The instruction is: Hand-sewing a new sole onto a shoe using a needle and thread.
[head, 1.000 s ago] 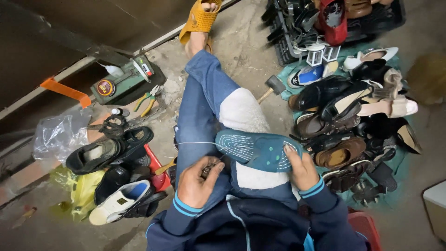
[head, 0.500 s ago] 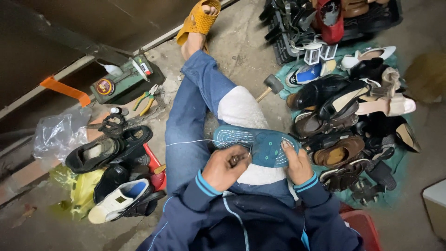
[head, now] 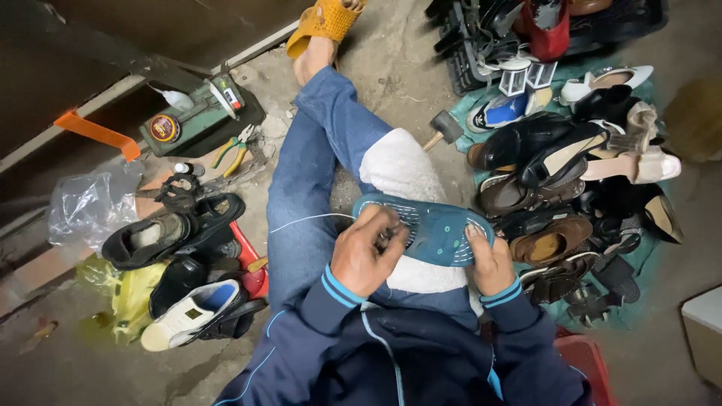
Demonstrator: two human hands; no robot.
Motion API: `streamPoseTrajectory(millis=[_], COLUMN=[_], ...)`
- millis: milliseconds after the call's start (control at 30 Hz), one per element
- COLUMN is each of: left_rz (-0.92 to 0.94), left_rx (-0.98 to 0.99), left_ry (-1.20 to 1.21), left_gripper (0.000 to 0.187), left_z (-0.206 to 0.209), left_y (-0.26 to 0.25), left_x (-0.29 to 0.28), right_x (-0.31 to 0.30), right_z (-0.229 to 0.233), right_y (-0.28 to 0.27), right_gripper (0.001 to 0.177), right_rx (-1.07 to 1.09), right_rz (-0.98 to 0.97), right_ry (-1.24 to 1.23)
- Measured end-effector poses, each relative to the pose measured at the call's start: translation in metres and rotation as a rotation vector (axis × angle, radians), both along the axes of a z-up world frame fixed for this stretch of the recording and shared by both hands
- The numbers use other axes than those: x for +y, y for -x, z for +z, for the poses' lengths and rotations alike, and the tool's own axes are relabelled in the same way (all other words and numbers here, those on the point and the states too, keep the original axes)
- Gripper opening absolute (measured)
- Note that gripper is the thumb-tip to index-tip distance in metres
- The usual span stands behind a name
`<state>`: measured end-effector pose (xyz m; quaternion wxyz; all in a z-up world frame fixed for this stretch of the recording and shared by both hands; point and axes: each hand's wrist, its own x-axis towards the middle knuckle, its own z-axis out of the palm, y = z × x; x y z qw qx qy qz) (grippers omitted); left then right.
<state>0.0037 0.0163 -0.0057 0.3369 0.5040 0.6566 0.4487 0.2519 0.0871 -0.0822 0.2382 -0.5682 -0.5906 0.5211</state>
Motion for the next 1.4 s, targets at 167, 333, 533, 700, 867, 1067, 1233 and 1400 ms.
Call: streamPoseTrajectory(millis=[167,333,533,700,867,1067,1233,1400], left_rz=[0.062,0.008,-0.072,-0.084,-0.087,-0.058,-0.041,-0.081], left_rx=[0.021,0.203,0.62,0.735,0.641,0.681,0.671,0.604], left_ry=[0.008,-0.041,-0.101,-0.074,-0.05,-0.06,-0.081,-0.008], left_gripper=[0.01,0.01,0.015,0.011,0.006,0.005,0.004,0.002], left_z=[-0.024,-0.017,-0.029,-0.051,-0.056,-0.067,-0.07,-0.071], left_y=[-0.002,0.007,0.001,-0.004,-0.002,-0.006,-0.009,-0.007], left_x=[0.0,-0.001,-0.01,-0.009,-0.01,-0.011,-0.01,-0.012], right_x=[-0.005,-0.009,-0.006,-0.001,-0.012,-0.018,-0.022,-0.019], right_z=[0.026,0.016,0.015,0.033,-0.01,-0.027,-0.039,-0.01], right_y=[0.022,0.015,0.016,0.022,-0.001,-0.009,-0.02,-0.001], right_gripper=[0.053,0.056,0.059,0.058,0.06,0.06,0.059,0.062], right_rx=[-0.009,-0.018,-0.046,-0.074,-0.057,-0.074,-0.084,-0.126], right_rz=[0.011,0.012,0.029,0.066,0.054,0.068,0.067,0.054], right_ry=[-0.008,-0.013,-0.002,-0.034,-0.033,-0.02,-0.023,-0.061])
